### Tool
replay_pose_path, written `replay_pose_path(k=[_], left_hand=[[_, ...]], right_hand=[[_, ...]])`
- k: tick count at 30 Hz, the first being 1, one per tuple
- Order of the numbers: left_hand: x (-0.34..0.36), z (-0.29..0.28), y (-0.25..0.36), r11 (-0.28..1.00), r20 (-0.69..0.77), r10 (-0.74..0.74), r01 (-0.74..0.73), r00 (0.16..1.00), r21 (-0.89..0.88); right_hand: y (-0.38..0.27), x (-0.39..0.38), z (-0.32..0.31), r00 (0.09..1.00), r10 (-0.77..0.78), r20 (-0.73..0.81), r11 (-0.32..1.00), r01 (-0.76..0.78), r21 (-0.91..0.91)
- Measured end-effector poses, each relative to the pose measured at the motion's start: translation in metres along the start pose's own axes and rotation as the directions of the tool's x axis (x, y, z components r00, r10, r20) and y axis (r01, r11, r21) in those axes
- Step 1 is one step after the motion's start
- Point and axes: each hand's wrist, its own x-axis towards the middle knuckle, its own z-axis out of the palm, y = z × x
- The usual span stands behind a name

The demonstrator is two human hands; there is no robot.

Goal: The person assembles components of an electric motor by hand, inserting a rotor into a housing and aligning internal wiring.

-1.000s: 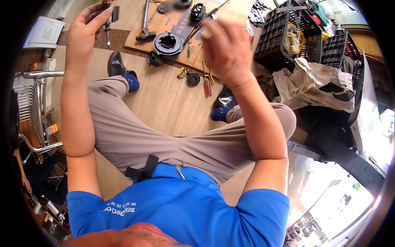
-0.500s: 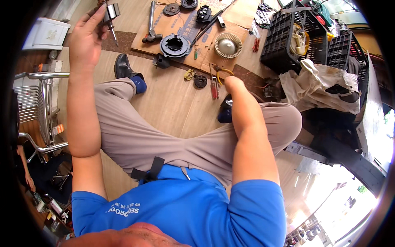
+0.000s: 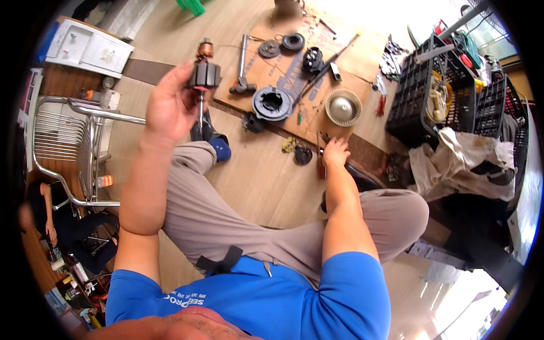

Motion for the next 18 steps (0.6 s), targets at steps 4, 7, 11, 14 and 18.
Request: replay_pose_path(k=[4, 7, 11, 14, 18], left_hand=[[0.001, -0.003, -0.001, 0.996, 0.032, -0.041, 0.044, 0.999, -0.082], [0.0, 0.0, 0.0, 0.99, 0.073, -0.057, 0.066, 0.996, -0.124], [0.001, -0.001, -0.002, 0.987, 0.113, -0.073, 0.089, 0.991, -0.136], [-0.001, -0.001, -0.003, 0.979, 0.158, -0.059, 0.088, 0.986, -0.184], [0.0, -0.004, -0.004, 0.98, 0.209, -0.044, 0.083, 0.977, -0.181]], right_hand=[[0.0, 0.003, 0.004, 0.998, -0.067, -0.007, 0.997, 0.066, -0.049], [-0.001, -0.001, -0.007, 0.992, -0.118, 0.033, 0.991, 0.12, -0.057], [0.002, 0.001, -0.005, 0.996, -0.084, 0.016, 0.996, 0.085, -0.024], [0.005, 0.0, 0.007, 0.995, -0.08, -0.062, 0.996, 0.077, -0.045], [0.006, 0.003, 0.01, 0.998, -0.021, -0.064, 1.0, 0.022, 0.005]])
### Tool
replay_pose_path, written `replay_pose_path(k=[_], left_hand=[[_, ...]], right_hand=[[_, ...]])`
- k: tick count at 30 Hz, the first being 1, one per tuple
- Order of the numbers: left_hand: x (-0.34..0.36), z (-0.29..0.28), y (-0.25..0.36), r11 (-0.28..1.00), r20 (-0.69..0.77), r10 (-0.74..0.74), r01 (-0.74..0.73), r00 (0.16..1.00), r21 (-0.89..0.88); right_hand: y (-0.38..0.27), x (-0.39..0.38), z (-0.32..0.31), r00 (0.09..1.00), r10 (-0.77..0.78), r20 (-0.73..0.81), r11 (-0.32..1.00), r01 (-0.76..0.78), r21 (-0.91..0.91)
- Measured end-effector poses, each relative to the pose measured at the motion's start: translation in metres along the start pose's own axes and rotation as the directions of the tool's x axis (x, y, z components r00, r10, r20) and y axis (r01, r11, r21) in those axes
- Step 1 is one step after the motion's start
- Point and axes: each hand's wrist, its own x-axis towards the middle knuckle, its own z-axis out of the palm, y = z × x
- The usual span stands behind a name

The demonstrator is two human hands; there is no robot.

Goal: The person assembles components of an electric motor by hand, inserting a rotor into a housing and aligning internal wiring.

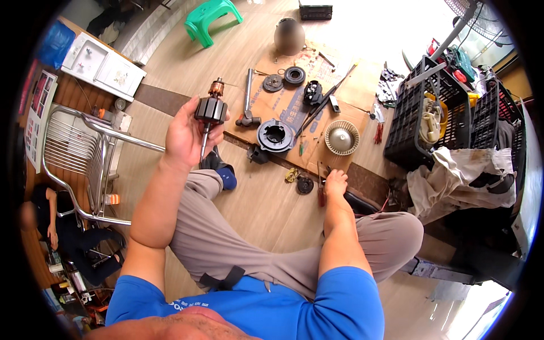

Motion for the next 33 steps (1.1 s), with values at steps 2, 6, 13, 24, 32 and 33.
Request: replay_pose_path(k=[2, 6, 13, 24, 32, 33], left_hand=[[-0.001, 0.0, 0.001, 1.0, -0.001, -0.015, 0.015, 1.0, -0.023], [-0.004, -0.003, 0.003, 0.998, 0.022, -0.028, 0.029, 0.999, -0.06], [-0.002, -0.001, 0.002, 0.995, 0.081, -0.019, 0.026, 0.997, -0.094], [-0.002, 0.017, -0.002, 0.996, 0.12, 0.087, -0.085, 0.989, -0.021], [-0.002, 0.029, -0.004, 0.983, 0.112, 0.186, -0.184, 0.976, -0.024], [-0.002, 0.03, -0.004, 0.981, 0.114, 0.192, -0.189, 0.975, -0.033]], right_hand=[[0.003, -0.002, -0.003, 1.0, -0.018, -0.011, 0.996, 0.017, -0.087], [0.003, -0.004, -0.005, 0.999, 0.042, 0.003, 0.997, -0.042, -0.061], [0.005, -0.008, -0.016, 0.992, 0.108, 0.065, 0.993, -0.11, 0.04], [-0.111, -0.068, -0.157, 0.441, -0.841, 0.313, -0.107, -0.704, 0.702], [-0.129, -0.133, -0.278, 0.088, -0.993, 0.075, -0.042, -0.88, 0.474], [-0.125, -0.138, -0.283, 0.085, -0.992, 0.091, -0.034, -0.886, 0.462]])
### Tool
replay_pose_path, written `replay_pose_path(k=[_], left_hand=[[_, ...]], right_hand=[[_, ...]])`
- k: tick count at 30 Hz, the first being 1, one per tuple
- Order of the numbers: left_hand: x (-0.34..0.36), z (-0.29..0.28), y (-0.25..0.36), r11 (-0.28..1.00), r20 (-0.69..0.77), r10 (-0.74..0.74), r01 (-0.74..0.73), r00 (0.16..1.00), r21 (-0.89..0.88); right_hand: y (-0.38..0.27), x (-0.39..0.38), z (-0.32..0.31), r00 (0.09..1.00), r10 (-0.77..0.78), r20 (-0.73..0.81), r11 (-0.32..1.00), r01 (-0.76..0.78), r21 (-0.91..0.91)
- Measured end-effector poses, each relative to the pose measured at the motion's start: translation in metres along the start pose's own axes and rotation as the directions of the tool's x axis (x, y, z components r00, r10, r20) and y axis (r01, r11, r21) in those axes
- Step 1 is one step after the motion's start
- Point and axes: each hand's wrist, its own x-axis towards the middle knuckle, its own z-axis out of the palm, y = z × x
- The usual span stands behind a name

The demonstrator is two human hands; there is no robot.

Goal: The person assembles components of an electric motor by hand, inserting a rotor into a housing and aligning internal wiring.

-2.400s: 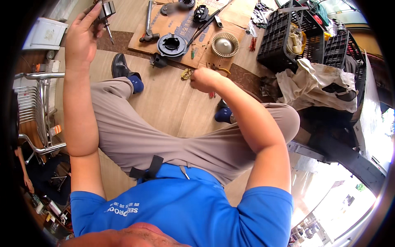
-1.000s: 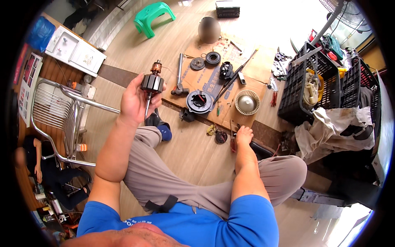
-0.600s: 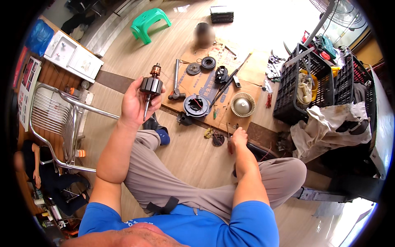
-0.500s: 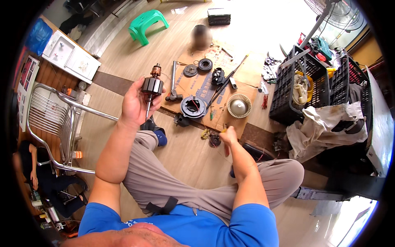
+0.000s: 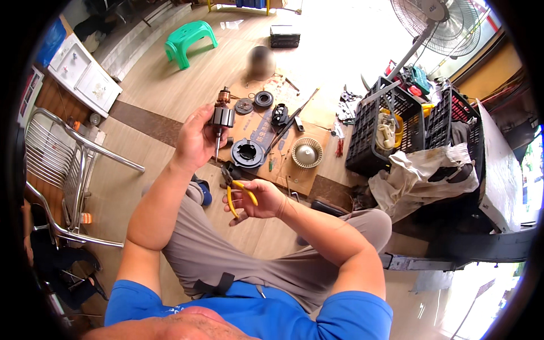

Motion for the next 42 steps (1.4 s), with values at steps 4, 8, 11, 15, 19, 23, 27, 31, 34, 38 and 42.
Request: replay_pose_path(k=[4, 8, 11, 15, 19, 23, 27, 31, 34, 38, 42], left_hand=[[-0.002, -0.003, -0.001, 1.0, -0.003, 0.006, -0.006, 1.0, 0.004], [-0.002, -0.009, -0.006, 0.999, -0.071, -0.014, 0.01, 0.997, -0.045], [0.004, -0.02, -0.013, 0.996, -0.086, -0.081, 0.079, 0.993, -0.03], [0.003, -0.023, -0.016, 0.987, -0.124, -0.158, 0.158, 0.98, -0.014], [0.002, -0.016, -0.019, 0.983, -0.128, -0.171, 0.177, 0.977, 0.037], [0.003, -0.002, -0.028, 0.979, -0.086, -0.181, 0.188, 0.98, 0.082], [0.002, 0.017, -0.033, 0.982, -0.058, -0.165, 0.169, 0.985, 0.079], [0.0, 0.017, -0.035, 0.98, -0.021, -0.19, 0.191, 0.982, 0.055], [-0.002, 0.019, -0.034, 0.979, -0.012, -0.197, 0.197, 0.98, 0.06], [-0.005, 0.013, -0.035, 0.966, 0.018, -0.223, 0.219, 0.975, 0.138], [-0.008, 0.014, -0.036, 0.966, 0.007, -0.206, 0.203, 0.978, 0.158]], right_hand=[[-0.001, -0.012, 0.035, 0.999, 0.035, -0.019, 0.998, -0.036, -0.059], [-0.022, -0.019, 0.058, 0.995, -0.094, 0.012, 0.918, 0.092, -0.385], [-0.036, -0.025, 0.061, 0.974, -0.223, -0.021, 0.892, 0.196, -0.407], [-0.053, -0.036, 0.067, 0.901, -0.386, -0.2, 0.62, 0.093, -0.779], [-0.064, -0.043, 0.073, 0.631, -0.767, 0.12, -0.361, -0.269, -0.893], [-0.079, -0.047, 0.062, 0.464, -0.793, 0.395, -0.596, -0.457, -0.66], [-0.086, -0.05, 0.06, 0.419, -0.774, 0.475, -0.633, -0.49, -0.599], [-0.084, -0.048, 0.058, 0.42, -0.761, 0.494, -0.648, -0.497, -0.577], [-0.085, -0.049, 0.058, 0.421, -0.748, 0.514, -0.663, -0.51, -0.548], [-0.085, -0.049, 0.057, 0.433, -0.749, 0.502, -0.662, -0.525, -0.535], [-0.083, -0.048, 0.059, 0.45, -0.731, 0.513, -0.681, -0.523, -0.512]])
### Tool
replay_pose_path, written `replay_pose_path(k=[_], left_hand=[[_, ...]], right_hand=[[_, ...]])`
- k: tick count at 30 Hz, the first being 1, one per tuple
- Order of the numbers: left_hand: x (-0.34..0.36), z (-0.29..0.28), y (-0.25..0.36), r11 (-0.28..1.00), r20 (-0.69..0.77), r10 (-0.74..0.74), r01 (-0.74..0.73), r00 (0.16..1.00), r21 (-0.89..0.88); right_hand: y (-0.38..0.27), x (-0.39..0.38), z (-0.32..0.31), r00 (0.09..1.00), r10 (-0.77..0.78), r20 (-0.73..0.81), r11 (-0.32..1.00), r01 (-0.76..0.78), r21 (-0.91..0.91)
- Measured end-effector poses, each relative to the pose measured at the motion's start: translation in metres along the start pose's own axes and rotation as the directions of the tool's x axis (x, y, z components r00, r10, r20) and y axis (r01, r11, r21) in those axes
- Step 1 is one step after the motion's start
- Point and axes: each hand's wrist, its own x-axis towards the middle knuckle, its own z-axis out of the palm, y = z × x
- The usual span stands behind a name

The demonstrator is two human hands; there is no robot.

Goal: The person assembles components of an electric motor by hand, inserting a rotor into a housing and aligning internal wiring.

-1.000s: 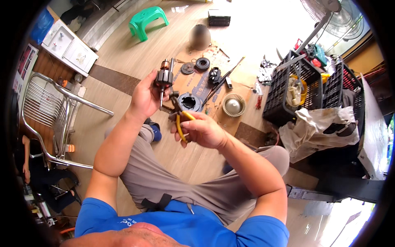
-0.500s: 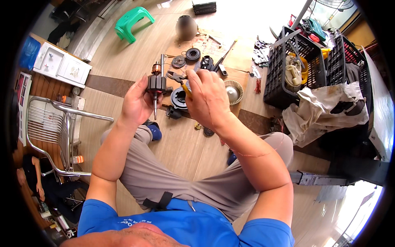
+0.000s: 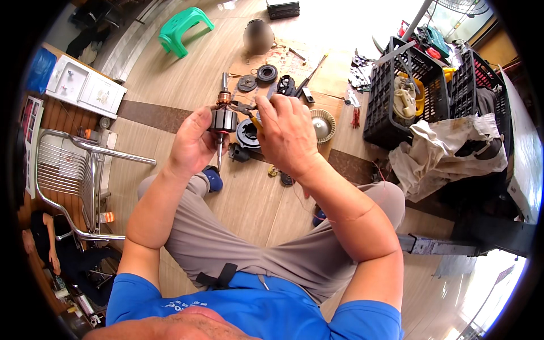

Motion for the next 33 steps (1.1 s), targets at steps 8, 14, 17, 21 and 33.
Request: replay_pose_path(k=[8, 14, 17, 21, 33], left_hand=[[-0.0032, 0.0025, 0.0029, 1.0, 0.004, -0.003, 0.003, 1.0, -0.025], [-0.0037, 0.0031, 0.0042, 0.999, 0.028, 0.001, 0.0, 1.0, -0.04], [-0.0036, 0.0044, 0.0045, 0.999, 0.027, 0.0, 0.002, 1.0, -0.038], [-0.0045, 0.007, 0.0062, 0.999, 0.03, -0.013, 0.014, 0.999, -0.042], [-0.0044, 0.0049, 0.0053, 0.998, 0.045, -0.03, 0.033, 0.999, -0.057]], right_hand=[[-0.003, 0.0008, 0.0017, 1.0, -0.009, -0.016, 1.0, 0.009, -0.003], [-0.0024, 0.0008, 0.0041, 0.998, -0.023, -0.053, 1.0, 0.023, -0.004], [-0.0013, 0.0, 0.0055, 0.998, -0.024, -0.057, 1.0, 0.025, 0.003], [-0.0011, -0.0008, 0.0058, 0.998, -0.021, -0.067, 1.0, 0.021, 0.008], [-0.0008, -0.0022, 0.0056, 0.998, -0.003, -0.067, 1.0, 0.004, 0.01]])
